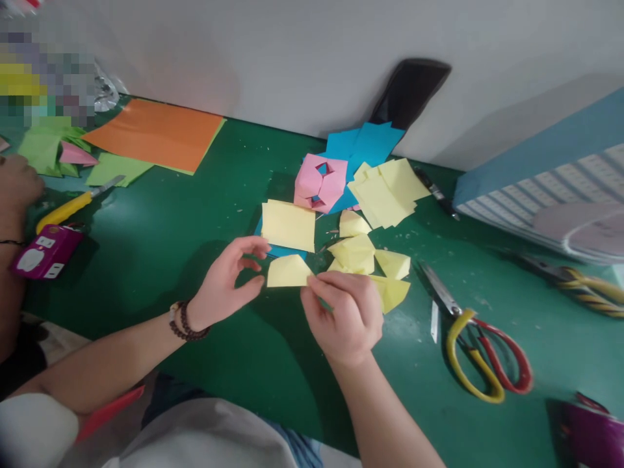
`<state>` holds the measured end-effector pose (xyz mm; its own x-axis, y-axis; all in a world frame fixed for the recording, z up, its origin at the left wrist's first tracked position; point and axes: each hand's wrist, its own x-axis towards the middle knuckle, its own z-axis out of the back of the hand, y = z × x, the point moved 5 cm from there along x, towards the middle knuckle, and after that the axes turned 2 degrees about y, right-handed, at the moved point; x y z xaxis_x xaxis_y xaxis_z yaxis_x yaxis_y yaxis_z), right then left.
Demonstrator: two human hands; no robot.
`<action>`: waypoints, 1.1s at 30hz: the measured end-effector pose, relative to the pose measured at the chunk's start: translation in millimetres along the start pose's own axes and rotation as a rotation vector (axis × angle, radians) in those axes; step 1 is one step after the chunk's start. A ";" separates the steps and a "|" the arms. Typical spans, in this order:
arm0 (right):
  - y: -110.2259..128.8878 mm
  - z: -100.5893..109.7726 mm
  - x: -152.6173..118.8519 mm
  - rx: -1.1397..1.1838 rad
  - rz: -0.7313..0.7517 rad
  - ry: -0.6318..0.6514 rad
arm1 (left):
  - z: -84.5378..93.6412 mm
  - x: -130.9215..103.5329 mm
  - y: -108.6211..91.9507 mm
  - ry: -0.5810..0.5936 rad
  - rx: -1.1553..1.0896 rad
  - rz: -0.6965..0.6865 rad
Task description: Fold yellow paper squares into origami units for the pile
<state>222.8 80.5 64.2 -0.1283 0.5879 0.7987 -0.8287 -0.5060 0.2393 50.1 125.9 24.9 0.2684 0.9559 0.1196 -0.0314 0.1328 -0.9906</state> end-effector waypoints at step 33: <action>-8.2 -57.1 -41.7 1.074 -1.313 0.279 | -15.3 -2.2 19.8 0.132 -0.288 0.420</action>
<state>203.9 96.2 -2.6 0.1052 0.9467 -0.3044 0.2451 0.2720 0.9306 63.6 122.4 4.1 0.4093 0.8677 -0.2821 0.0991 -0.3497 -0.9316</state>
